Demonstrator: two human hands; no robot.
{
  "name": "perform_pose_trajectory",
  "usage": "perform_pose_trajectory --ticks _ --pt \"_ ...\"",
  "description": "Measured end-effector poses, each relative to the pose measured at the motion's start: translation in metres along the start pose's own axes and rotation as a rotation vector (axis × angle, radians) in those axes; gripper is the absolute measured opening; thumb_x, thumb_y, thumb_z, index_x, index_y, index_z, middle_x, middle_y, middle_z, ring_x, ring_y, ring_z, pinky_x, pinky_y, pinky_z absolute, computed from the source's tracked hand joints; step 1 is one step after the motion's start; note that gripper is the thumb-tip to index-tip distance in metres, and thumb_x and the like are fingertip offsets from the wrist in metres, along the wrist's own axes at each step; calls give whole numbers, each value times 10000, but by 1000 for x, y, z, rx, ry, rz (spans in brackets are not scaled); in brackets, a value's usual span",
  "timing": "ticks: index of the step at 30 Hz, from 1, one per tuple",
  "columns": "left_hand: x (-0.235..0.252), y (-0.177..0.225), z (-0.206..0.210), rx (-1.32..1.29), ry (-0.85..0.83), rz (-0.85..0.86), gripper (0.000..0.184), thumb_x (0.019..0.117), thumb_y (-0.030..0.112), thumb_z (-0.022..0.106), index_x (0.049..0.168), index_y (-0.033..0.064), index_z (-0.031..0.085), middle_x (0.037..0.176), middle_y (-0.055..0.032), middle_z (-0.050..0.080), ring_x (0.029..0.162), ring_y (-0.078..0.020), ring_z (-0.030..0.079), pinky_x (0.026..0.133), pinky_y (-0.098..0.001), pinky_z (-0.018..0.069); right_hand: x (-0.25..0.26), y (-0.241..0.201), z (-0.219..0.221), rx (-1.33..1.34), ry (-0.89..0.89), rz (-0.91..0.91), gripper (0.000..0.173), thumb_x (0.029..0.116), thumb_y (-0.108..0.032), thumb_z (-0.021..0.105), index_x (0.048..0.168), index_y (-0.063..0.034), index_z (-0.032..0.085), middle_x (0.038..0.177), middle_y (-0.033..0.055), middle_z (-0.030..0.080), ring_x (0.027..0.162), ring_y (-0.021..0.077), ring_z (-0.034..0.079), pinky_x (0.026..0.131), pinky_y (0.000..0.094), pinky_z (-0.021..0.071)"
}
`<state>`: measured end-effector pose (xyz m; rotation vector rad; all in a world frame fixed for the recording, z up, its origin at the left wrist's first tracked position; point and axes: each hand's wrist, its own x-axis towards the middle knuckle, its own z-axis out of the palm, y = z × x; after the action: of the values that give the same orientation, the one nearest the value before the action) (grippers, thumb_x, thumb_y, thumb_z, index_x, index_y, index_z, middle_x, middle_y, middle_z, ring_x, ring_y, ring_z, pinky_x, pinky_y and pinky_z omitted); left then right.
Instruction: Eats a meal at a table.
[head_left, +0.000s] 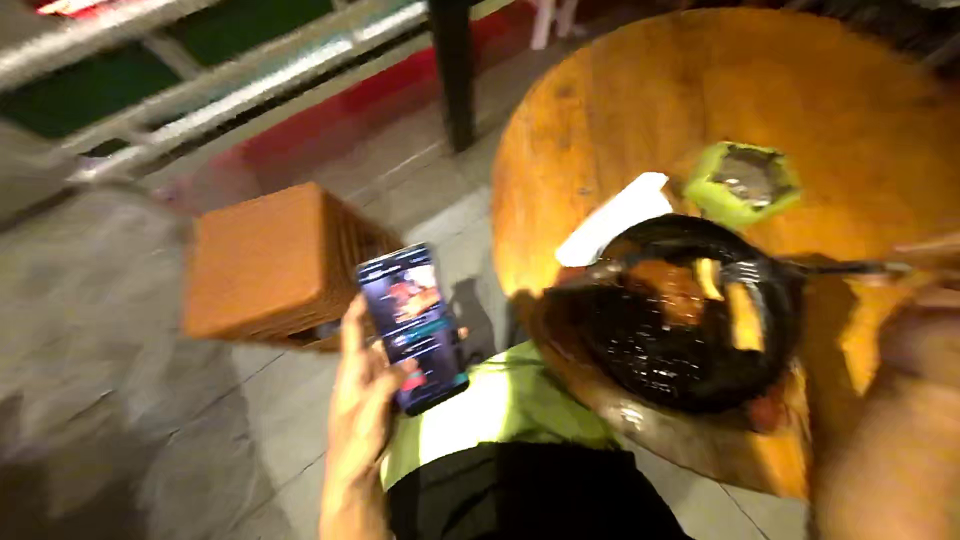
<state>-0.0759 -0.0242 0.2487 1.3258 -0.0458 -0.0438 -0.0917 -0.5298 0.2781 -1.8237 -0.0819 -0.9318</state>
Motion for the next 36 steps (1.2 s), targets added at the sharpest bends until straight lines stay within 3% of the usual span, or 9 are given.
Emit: perform_pose_trajectory --ticks 2,4,11,24,28,31,34,36 --pt "3 -8 0 6 -10 -4 852 855 87 677 1573 126 219 1382 -109 579 1152 -274 662 902 -463 615 13 -28 18 -78 65 -144 295 999 -222 603 1281 -180 531 1004 -101 703 780 86 705 655 296 626" --pt "5 -14 -3 32 -5 -7 830 854 109 659 1566 128 234 1387 -69 562 1166 -230 649 913 -425 608 22 -41 27 -82 24 -250 297 988 -237 632 1269 -222 536 1003 -120 694 765 72 700 630 283 628" --pt "7 -24 -5 14 -41 -18 789 852 62 616 1545 113 242 1386 -51 568 1176 -202 642 932 -396 595 18 -47 33 -120 -42 -296 284 1006 -234 624 1278 -206 546 1020 -85 702 793 85 709 662 285 637" --pt "6 -23 -8 31 -57 -10 757 859 58 599 1539 135 274 1361 -26 577 1146 -177 651 915 -369 597 10 -46 50 -228 -169 -284 285 1004 -258 636 1251 -142 555 941 -24 688 701 55 676 586 252 612" --pt "6 -22 -11 30 -59 -13 778 856 55 578 1549 120 231 1352 -45 590 1135 -186 661 903 -376 605 14 -47 45 -212 -83 -231 249 1003 -204 614 1236 -133 557 975 -48 678 750 57 684 631 261 625" --pt "7 -20 -12 25 -36 -8 799 849 62 590 1553 104 215 1373 -56 567 1146 -193 655 902 -386 605 20 -59 41 -40 -40 -192 260 1017 -210 605 1268 -191 540 993 -58 714 749 108 719 607 292 643" --pt "6 -18 -11 38 -3 -13 791 852 56 584 1550 100 214 1343 -53 586 1103 -185 677 869 -374 620 12 -76 43 61 -195 -170 316 993 -237 660 1293 -230 560 1051 -29 731 812 151 739 645 316 656" --pt "6 -16 -10 62 10 -12 785 852 53 568 1552 99 217 1332 -37 593 1091 -159 679 861 -349 619 -3 -83 49 21 -342 -190 302 986 -215 679 1274 -204 589 1065 -6 731 884 170 745 743 349 666"
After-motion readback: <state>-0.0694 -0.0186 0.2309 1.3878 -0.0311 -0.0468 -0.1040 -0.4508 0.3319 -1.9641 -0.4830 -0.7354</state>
